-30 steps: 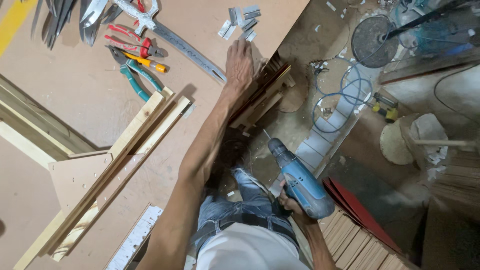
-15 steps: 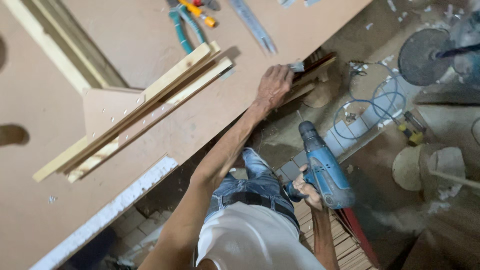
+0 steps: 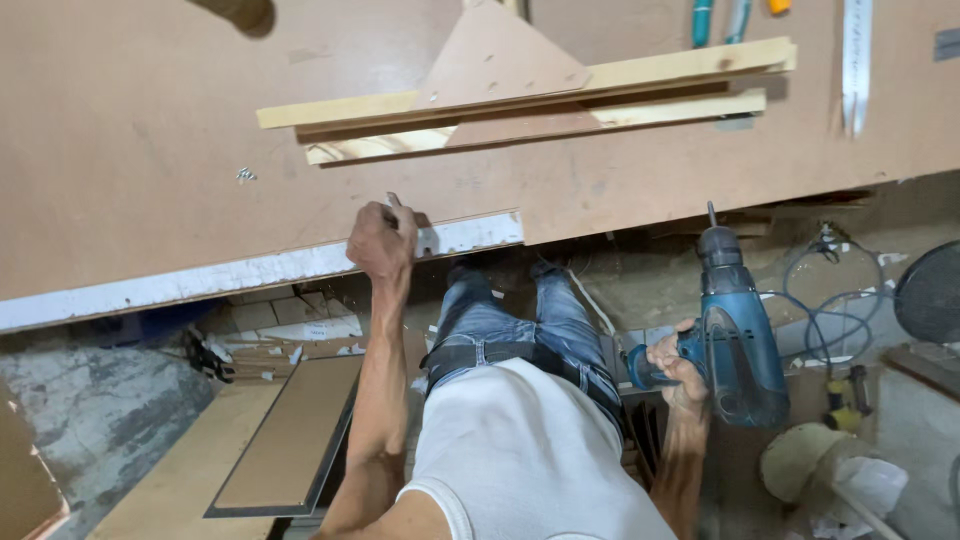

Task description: The person drives screws with a cordless drill to fasten wooden strips to a board on the workbench. They hold each strip in place with one hand, position screws, and drill them in, occasionally repositioning the wood pieces and reaching for new screws from the bench.

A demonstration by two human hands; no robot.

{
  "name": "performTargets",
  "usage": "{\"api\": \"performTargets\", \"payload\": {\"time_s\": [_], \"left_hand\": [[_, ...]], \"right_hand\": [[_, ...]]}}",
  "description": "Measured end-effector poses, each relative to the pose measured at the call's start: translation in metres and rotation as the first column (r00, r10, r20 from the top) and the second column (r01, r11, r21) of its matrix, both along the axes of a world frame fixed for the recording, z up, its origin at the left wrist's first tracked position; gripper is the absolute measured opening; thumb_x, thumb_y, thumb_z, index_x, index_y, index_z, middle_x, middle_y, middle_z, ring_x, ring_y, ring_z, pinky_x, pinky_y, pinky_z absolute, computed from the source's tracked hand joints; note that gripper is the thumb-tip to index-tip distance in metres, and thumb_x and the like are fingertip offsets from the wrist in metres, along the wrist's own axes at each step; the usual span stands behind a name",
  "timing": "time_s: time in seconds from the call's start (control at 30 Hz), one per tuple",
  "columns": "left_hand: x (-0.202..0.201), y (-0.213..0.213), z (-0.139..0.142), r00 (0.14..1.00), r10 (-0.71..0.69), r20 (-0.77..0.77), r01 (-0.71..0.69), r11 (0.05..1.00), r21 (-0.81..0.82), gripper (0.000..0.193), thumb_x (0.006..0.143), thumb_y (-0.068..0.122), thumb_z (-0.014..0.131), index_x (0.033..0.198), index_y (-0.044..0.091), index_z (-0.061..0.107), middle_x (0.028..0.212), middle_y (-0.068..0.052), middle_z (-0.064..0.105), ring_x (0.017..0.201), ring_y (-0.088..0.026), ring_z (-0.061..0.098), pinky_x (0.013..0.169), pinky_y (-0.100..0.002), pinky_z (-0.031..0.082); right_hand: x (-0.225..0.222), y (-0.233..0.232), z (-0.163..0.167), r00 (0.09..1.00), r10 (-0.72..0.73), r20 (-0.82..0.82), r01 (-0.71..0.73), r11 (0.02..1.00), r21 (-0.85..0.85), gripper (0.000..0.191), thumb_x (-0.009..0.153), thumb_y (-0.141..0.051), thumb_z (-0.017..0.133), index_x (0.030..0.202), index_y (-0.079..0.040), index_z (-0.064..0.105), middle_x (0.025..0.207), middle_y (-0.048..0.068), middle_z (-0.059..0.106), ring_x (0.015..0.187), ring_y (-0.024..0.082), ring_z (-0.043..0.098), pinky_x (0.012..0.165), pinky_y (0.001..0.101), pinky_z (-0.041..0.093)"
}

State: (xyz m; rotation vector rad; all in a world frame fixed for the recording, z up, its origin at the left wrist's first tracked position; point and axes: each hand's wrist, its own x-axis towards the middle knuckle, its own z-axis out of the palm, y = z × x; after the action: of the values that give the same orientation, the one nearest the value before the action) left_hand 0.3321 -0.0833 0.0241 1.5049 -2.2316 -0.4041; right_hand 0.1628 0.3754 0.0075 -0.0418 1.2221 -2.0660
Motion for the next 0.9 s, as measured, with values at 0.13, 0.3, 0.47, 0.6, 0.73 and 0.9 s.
{"api": "performTargets", "payload": {"time_s": [0.13, 0.3, 0.47, 0.6, 0.73, 0.9], "left_hand": [[0.028, -0.052, -0.018, 0.932, 0.314, -0.182, -0.283, 0.943, 0.175, 0.033, 0.093, 0.031, 0.069, 0.072, 0.005, 0.068, 0.061, -0.014, 0.064, 0.052, -0.031, 0.061, 0.054, -0.043, 0.048], [0.025, -0.075, -0.024, 0.92, 0.213, -0.33, -0.132, 0.959, 0.251, 0.022, 0.095, 0.028, 0.068, 0.093, 0.009, 0.077, 0.076, -0.012, 0.072, 0.066, -0.03, 0.069, 0.06, -0.042, 0.052], [0.044, -0.074, -0.008, 0.967, -0.117, -0.226, 0.145, 0.983, 0.11, 0.031, 0.093, 0.024, 0.071, 0.119, 0.007, 0.073, 0.082, -0.012, 0.07, 0.066, -0.029, 0.066, 0.056, -0.043, 0.05], [0.057, -0.081, -0.005, 0.949, -0.265, -0.17, 0.287, 0.95, 0.12, 0.045, 0.091, 0.021, 0.072, 0.13, 0.0, 0.066, 0.077, -0.013, 0.065, 0.059, -0.027, 0.063, 0.048, -0.041, 0.047], [0.065, -0.081, -0.006, 0.936, -0.255, -0.242, 0.291, 0.948, 0.126, 0.045, 0.091, 0.022, 0.074, 0.13, 0.002, 0.066, 0.079, -0.011, 0.065, 0.062, -0.028, 0.064, 0.052, -0.042, 0.049], [0.092, -0.089, -0.007, 0.886, -0.135, -0.444, 0.18, 0.982, 0.06, 0.022, 0.093, 0.014, 0.073, 0.114, 0.008, 0.073, 0.092, -0.01, 0.071, 0.078, -0.025, 0.071, 0.069, -0.037, 0.058]], "right_hand": [[0.034, -0.046, -0.005, 0.982, 0.167, 0.083, -0.142, 0.958, -0.248, 0.077, 0.07, 0.001, 0.066, 0.144, -0.008, 0.045, 0.092, 0.001, 0.051, 0.088, 0.015, 0.051, 0.09, 0.0343, 0.042], [0.078, -0.087, 0.0, 0.959, 0.139, 0.247, -0.106, 0.984, -0.142, 0.066, 0.08, -0.003, 0.062, 0.145, -0.01, 0.047, 0.088, 0.002, 0.051, 0.084, 0.017, 0.05, 0.093, 0.0372, 0.041], [0.12, -0.113, 0.001, 0.965, 0.119, 0.236, -0.094, 0.989, -0.113, 0.067, 0.078, -0.004, 0.065, 0.143, -0.008, 0.048, 0.086, 0.002, 0.052, 0.081, 0.017, 0.05, 0.087, 0.0365, 0.041], [0.132, -0.12, 0.007, 0.974, 0.143, 0.178, -0.142, 0.99, -0.018, 0.067, 0.075, -0.004, 0.07, 0.139, -0.009, 0.05, 0.083, 0.002, 0.053, 0.08, 0.018, 0.052, 0.083, 0.0369, 0.042], [0.13, -0.127, 0.017, 0.975, 0.161, 0.152, -0.163, 0.987, 0.005, 0.069, 0.072, -0.002, 0.075, 0.137, -0.008, 0.051, 0.082, 0.002, 0.052, 0.08, 0.018, 0.053, 0.085, 0.0364, 0.042], [0.122, -0.154, 0.028, 0.967, 0.249, 0.056, -0.251, 0.968, 0.027, 0.058, 0.072, -0.003, 0.067, 0.128, -0.004, 0.05, 0.08, 0.002, 0.053, 0.075, 0.017, 0.053, 0.078, 0.0363, 0.046]]}}
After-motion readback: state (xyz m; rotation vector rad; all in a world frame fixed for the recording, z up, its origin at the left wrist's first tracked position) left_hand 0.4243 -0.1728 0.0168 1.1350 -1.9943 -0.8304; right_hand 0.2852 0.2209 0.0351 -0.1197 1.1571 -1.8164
